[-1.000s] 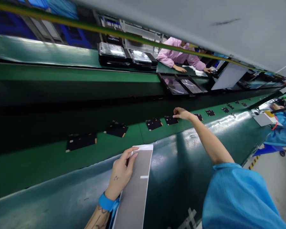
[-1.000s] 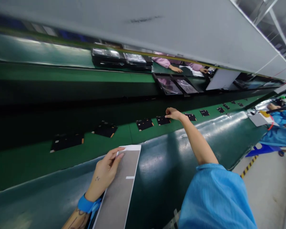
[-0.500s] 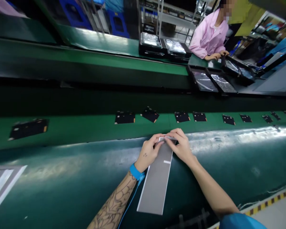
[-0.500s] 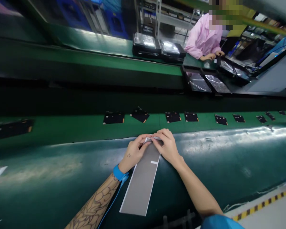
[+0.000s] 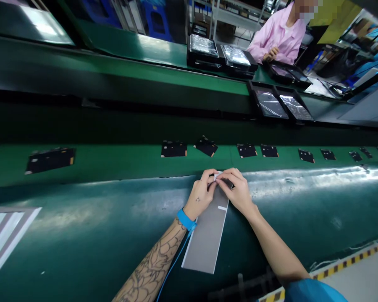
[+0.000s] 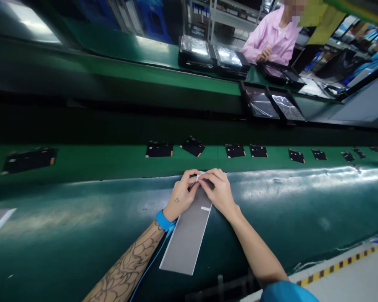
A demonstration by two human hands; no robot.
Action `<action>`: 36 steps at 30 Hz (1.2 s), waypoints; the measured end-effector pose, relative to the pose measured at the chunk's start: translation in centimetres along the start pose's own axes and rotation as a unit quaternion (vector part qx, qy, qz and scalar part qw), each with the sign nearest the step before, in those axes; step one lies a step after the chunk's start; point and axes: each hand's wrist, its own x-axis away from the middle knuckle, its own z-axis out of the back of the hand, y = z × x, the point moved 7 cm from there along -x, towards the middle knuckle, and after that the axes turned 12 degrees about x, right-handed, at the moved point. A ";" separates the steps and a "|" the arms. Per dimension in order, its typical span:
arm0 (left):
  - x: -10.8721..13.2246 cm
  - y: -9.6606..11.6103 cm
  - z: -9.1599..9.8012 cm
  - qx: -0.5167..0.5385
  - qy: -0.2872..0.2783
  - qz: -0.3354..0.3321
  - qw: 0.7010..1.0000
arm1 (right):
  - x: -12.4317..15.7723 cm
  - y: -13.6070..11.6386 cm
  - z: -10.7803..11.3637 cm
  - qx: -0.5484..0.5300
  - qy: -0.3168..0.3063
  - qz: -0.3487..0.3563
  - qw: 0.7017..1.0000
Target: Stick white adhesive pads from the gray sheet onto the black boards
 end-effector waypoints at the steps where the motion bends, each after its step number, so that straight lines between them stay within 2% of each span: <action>1: 0.0 -0.1 0.0 -0.001 -0.001 -0.003 1.000 | -0.1 0.0 0.0 -0.006 -0.011 -0.005 1.000; 8: 0.0 0.0 0.0 -0.001 -0.009 -0.008 1.000 | -0.4 0.2 -0.2 -0.038 -0.046 -0.013 0.998; 14: 0.1 0.2 0.1 -0.008 0.000 -0.007 1.000 | 0.4 0.2 -0.4 0.024 0.009 0.031 0.999; 17: 0.0 0.4 0.1 -0.018 -0.001 -0.003 1.000 | 0.7 -0.1 -0.5 0.045 0.013 0.044 0.998; 26: -0.1 0.9 0.0 -0.024 -0.011 -0.017 1.000 | 0.2 -0.6 -0.3 0.047 -0.045 0.032 0.997; 36: -0.2 0.8 -0.1 -0.030 -0.012 -0.013 0.999 | 0.0 0.3 -0.5 -0.008 -0.090 0.000 0.996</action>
